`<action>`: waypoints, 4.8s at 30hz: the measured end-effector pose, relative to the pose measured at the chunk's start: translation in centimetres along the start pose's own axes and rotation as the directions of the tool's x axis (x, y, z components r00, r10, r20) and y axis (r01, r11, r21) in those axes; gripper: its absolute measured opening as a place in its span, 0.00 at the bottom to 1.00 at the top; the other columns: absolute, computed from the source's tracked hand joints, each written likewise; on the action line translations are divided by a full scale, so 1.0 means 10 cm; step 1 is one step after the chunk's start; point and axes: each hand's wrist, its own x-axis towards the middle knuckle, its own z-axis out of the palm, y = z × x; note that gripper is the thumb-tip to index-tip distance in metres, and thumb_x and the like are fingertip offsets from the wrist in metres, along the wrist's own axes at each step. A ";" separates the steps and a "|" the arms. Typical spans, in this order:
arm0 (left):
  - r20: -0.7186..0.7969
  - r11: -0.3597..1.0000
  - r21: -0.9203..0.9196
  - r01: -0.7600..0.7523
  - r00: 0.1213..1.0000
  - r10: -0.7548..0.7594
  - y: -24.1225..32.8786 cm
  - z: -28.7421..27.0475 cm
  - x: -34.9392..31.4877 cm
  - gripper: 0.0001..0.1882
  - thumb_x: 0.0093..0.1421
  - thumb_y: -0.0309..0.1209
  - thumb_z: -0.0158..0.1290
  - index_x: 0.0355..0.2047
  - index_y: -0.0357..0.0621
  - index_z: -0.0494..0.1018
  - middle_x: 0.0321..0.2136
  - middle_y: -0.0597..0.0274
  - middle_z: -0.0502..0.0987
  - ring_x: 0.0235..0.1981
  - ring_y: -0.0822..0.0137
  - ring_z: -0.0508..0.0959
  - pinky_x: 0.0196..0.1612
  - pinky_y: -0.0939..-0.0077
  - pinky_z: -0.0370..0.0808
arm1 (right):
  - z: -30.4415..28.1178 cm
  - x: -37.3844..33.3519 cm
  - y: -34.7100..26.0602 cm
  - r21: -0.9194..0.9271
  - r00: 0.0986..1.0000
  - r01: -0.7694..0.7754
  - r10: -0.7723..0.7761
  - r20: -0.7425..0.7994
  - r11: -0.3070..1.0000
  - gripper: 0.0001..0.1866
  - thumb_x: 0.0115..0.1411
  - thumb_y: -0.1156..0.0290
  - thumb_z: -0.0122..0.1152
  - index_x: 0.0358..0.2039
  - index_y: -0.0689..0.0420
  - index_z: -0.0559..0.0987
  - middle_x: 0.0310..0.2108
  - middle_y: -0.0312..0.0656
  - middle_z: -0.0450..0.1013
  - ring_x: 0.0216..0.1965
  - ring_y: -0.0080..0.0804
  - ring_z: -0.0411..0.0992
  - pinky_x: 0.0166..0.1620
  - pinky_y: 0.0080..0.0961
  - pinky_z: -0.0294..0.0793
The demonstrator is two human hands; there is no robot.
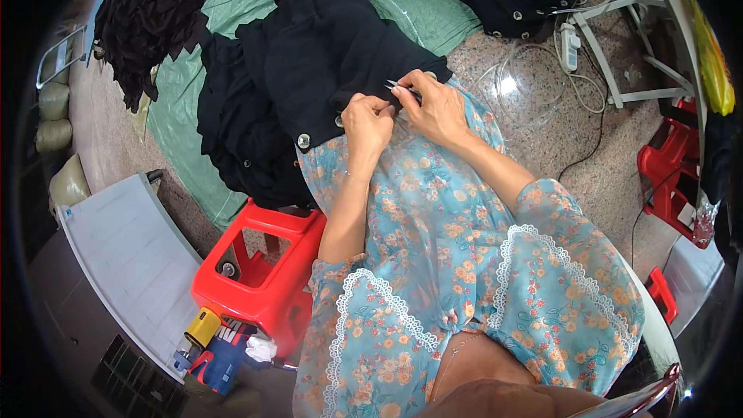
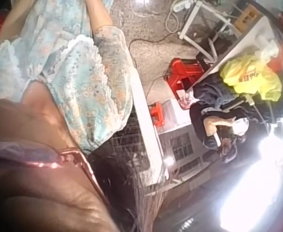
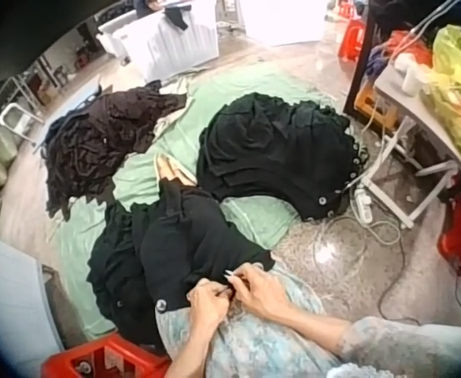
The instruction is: Trimming excess threads from black garments using a pair of small thread clippers.
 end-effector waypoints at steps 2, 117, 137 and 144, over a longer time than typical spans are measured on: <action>-0.003 1.000 -0.025 0.019 1.000 -0.019 -0.02 0.01 0.00 0.04 0.45 0.21 0.63 0.23 0.35 0.81 0.22 0.51 0.77 0.27 0.53 0.79 0.35 0.62 0.75 | 0.00 0.00 0.00 0.017 1.000 -0.008 0.008 0.007 1.000 0.10 0.61 0.59 0.61 0.35 0.52 0.78 0.27 0.42 0.76 0.25 0.42 0.76 0.28 0.40 0.71; -0.123 0.947 -0.280 -0.159 0.984 0.129 -0.09 0.09 -0.15 0.16 0.46 0.16 0.65 0.38 0.37 0.80 0.34 0.61 0.77 0.30 0.70 0.80 0.34 0.78 0.80 | -0.10 -0.12 -0.03 -0.337 0.923 0.383 -0.352 0.153 0.860 0.05 0.54 0.70 0.61 0.27 0.56 0.74 0.25 0.43 0.71 0.22 0.40 0.77 0.23 0.34 0.74; -0.101 0.896 -0.439 -0.066 0.995 0.024 -0.20 0.17 -0.18 0.15 0.46 0.21 0.69 0.37 0.37 0.80 0.32 0.62 0.77 0.28 0.73 0.78 0.35 0.81 0.77 | -0.26 -0.09 0.04 -0.187 0.984 0.154 -0.168 -0.058 0.970 0.08 0.62 0.63 0.60 0.30 0.53 0.76 0.27 0.40 0.74 0.24 0.45 0.76 0.25 0.41 0.73; -0.152 0.949 -0.313 -0.030 0.988 -0.019 -0.14 0.14 0.00 0.04 0.52 0.26 0.62 0.27 0.39 0.79 0.27 0.62 0.76 0.25 0.71 0.77 0.32 0.76 0.74 | -0.37 -0.09 0.18 0.060 0.938 -0.091 0.106 -0.330 0.994 0.10 0.60 0.61 0.64 0.34 0.54 0.83 0.28 0.42 0.80 0.28 0.39 0.79 0.32 0.33 0.76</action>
